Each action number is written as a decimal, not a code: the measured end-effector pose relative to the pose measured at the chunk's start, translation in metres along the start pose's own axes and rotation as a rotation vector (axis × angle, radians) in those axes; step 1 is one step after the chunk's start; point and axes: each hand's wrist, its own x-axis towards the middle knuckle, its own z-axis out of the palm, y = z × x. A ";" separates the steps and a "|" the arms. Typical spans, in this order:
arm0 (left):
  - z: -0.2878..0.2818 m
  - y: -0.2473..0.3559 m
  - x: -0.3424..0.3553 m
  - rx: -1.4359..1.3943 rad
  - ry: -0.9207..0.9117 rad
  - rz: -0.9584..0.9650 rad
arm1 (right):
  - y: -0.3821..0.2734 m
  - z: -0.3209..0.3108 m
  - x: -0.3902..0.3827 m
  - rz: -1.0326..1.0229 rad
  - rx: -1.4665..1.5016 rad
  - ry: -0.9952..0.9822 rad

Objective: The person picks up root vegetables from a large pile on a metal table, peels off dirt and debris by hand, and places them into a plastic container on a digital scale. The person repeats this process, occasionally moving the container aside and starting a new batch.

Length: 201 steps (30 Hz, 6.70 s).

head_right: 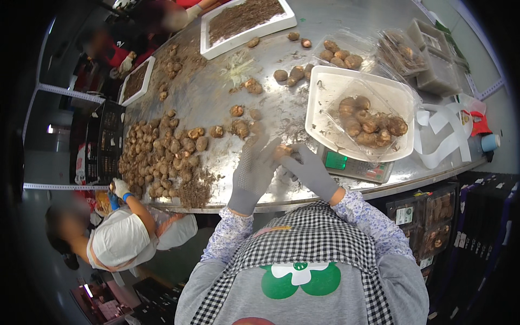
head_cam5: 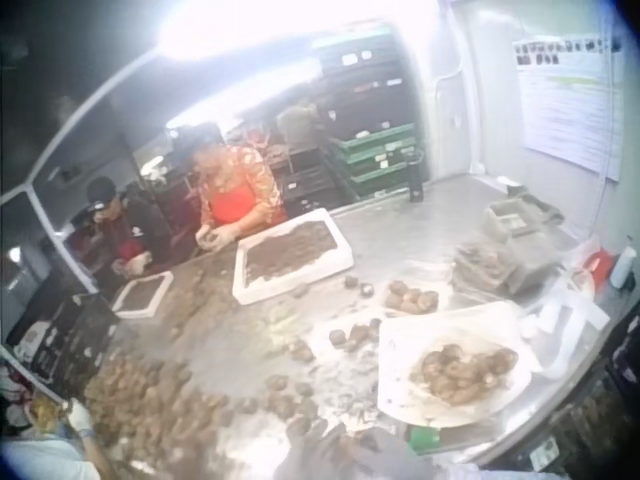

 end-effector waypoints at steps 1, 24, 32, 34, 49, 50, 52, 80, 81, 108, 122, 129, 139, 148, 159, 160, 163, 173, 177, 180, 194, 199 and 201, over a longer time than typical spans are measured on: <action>-0.008 0.004 -0.002 0.000 -0.024 -0.004 | 0.005 -0.006 0.002 0.051 0.174 -0.108; -0.038 -0.011 -0.022 1.026 -0.080 0.326 | 0.013 0.004 -0.008 -0.430 -0.528 -0.069; -0.041 -0.004 -0.031 0.902 0.003 0.154 | 0.004 0.010 -0.006 -0.088 -0.316 -0.159; -0.044 -0.002 -0.030 0.928 0.000 0.165 | 0.008 0.010 -0.001 0.106 -0.059 -0.037; 0.096 -0.054 0.056 1.147 -0.345 0.642 | 0.122 -0.020 0.010 -0.297 -0.830 -0.564; 0.090 -0.053 0.060 1.211 -0.317 0.660 | 0.119 -0.021 0.010 -0.302 -0.816 -0.562; 0.066 -0.047 0.065 1.427 -0.168 0.728 | 0.110 -0.021 0.015 -0.307 -0.790 -0.524; -0.050 -0.023 -0.013 0.545 0.139 0.167 | 0.001 0.012 0.023 -0.010 -0.323 -0.253; -0.045 -0.022 -0.017 0.399 0.097 0.158 | 0.007 0.010 0.023 -0.036 -0.325 -0.236; 0.087 -0.052 0.063 1.376 -0.252 0.708 | 0.095 0.009 0.018 -0.543 -0.552 -0.174; -0.108 0.033 0.078 2.016 0.424 0.668 | 0.066 -0.002 0.001 -0.194 -0.758 -0.372; -0.133 0.021 0.103 2.324 0.236 0.592 | 0.080 0.014 0.009 -0.171 -0.801 -0.519; -0.124 0.026 0.092 1.896 0.482 0.393 | 0.084 0.007 0.009 -0.290 -0.770 -0.421; -0.165 0.042 0.075 1.778 0.516 0.425 | 0.073 0.009 0.007 -0.101 -0.691 -0.436; -0.080 0.044 0.035 -0.034 -0.048 -0.013 | 0.050 0.008 0.025 -0.168 -0.364 0.115; -0.051 0.041 0.030 -0.002 0.211 -0.032 | 0.048 0.009 0.029 -0.175 -0.353 0.164; -0.064 0.031 0.032 0.156 -0.014 -0.050 | 0.040 0.009 0.040 -0.098 -0.294 0.113; -0.085 -0.045 0.070 1.798 -0.091 0.502 | 0.069 0.005 0.025 0.063 -0.385 0.057; -0.087 -0.013 0.094 2.137 0.055 0.744 | 0.065 -0.003 0.020 0.072 -0.422 0.022; -0.106 0.011 0.103 2.231 0.035 0.829 | 0.057 0.002 0.019 0.068 -0.352 -0.012; -0.060 0.001 0.017 0.384 -0.092 -0.027 | 0.004 -0.004 0.021 -0.049 -0.335 -0.091; -0.052 0.002 0.001 0.598 -0.027 0.050 | -0.011 0.005 0.014 -0.108 -0.480 -0.221; -0.048 0.002 -0.003 0.095 -0.056 -0.080 | 0.013 0.001 0.018 -0.144 -0.433 -0.168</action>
